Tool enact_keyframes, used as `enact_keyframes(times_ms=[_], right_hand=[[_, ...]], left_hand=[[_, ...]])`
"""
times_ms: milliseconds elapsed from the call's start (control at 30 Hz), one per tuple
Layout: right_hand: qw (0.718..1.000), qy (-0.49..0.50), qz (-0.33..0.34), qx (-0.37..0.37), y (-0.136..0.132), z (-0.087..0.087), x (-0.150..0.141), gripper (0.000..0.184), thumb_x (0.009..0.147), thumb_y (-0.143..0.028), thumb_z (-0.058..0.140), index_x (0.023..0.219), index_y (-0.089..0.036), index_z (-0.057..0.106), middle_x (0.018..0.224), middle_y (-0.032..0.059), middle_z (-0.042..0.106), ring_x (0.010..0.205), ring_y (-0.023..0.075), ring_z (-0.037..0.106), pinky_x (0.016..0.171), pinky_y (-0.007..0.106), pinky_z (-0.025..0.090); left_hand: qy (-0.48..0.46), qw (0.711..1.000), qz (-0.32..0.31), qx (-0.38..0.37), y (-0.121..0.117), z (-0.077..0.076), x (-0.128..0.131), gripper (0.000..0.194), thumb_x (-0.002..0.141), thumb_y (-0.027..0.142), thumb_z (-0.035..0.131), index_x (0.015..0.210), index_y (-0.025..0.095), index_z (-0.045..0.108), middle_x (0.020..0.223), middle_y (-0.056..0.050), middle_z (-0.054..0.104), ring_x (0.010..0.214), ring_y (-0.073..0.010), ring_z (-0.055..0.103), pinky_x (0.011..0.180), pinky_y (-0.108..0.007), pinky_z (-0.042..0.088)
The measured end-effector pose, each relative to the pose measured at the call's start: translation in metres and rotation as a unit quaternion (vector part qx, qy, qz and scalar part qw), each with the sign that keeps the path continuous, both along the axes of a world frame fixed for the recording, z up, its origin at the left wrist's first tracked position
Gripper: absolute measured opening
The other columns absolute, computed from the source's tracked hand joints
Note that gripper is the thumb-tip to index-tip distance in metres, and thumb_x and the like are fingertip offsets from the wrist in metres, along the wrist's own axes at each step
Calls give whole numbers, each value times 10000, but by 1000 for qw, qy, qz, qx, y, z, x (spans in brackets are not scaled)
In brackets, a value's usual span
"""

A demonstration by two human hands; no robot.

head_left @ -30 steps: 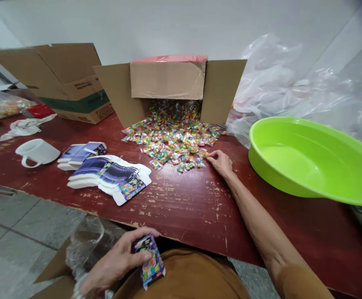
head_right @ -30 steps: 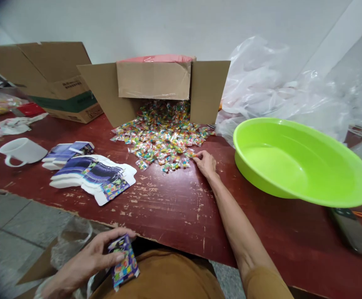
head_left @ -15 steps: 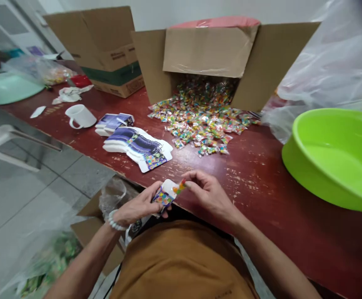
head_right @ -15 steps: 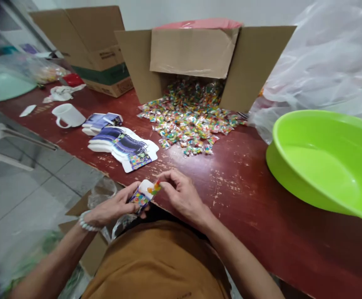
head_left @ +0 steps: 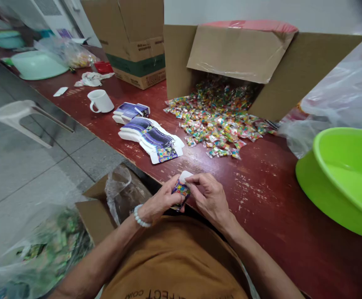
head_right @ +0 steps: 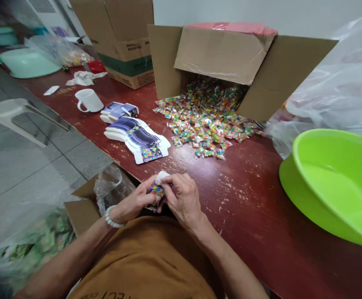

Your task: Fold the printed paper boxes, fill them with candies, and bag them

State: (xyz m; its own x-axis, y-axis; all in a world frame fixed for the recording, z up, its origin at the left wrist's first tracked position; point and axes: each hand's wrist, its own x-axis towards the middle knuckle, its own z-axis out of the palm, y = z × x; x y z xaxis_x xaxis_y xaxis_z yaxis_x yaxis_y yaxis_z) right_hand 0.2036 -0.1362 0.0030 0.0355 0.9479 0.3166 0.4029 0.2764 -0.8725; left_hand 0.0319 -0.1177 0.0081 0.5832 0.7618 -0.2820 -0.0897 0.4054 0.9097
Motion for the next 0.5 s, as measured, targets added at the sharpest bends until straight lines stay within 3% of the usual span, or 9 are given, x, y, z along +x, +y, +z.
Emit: enact_keyframes(times_ms=[100,167,267,333,400,467,500], right_hand=[[998,56,-9,8,0,2,3,129,895,-282,601,956,-242,708,963,53,693,943,213,614,859,368,488],[985,161,-2,-58,1,0,2,201,883,-333,625,1061,-248,667,999,49,669,900,205,632,798,359,526],[917,312,119,-218,2,-6,-3,305,855,-401,664,1120,-264,597,901,23,664,655,181,632,583,343,550],[887,341,173,-257,2,-10,-7,249,859,-419,660,1040,-257,607,829,13,663,575,176,615,523,343,541],[929,288,134,-190,2,-11,-6,172,856,-397,669,924,-239,654,796,20,667,614,181,629,573,344,549],[979,175,73,-70,2,-11,-2,129,858,-355,669,869,-234,711,814,42,689,729,196,655,686,344,549],[991,118,61,-24,2,-10,0,127,864,-338,660,874,-235,734,851,54,705,782,201,660,731,341,542]], left_hand=[[-48,994,56,-80,3,1,4,372,802,389,626,1095,165,577,773,-18,631,588,-142,606,513,-254,525],[-58,987,86,-124,3,1,6,419,843,503,577,1062,146,594,753,-39,643,576,-165,622,487,-273,529],[-57,987,98,-112,2,-4,9,384,840,474,602,1000,125,627,698,-47,654,528,-160,607,457,-263,520],[-51,991,103,-72,-1,-9,11,347,842,439,624,979,121,647,673,-42,657,516,-147,594,442,-241,511],[-59,990,113,-60,-3,-13,13,321,851,427,638,982,135,652,684,-35,662,538,-146,605,436,-226,513],[-87,985,99,-114,-3,-15,14,348,873,474,615,983,146,645,690,-35,664,537,-149,619,432,-232,527],[-106,979,80,-155,-3,-14,15,389,887,517,581,987,147,641,678,-37,660,515,-150,619,423,-241,531]])
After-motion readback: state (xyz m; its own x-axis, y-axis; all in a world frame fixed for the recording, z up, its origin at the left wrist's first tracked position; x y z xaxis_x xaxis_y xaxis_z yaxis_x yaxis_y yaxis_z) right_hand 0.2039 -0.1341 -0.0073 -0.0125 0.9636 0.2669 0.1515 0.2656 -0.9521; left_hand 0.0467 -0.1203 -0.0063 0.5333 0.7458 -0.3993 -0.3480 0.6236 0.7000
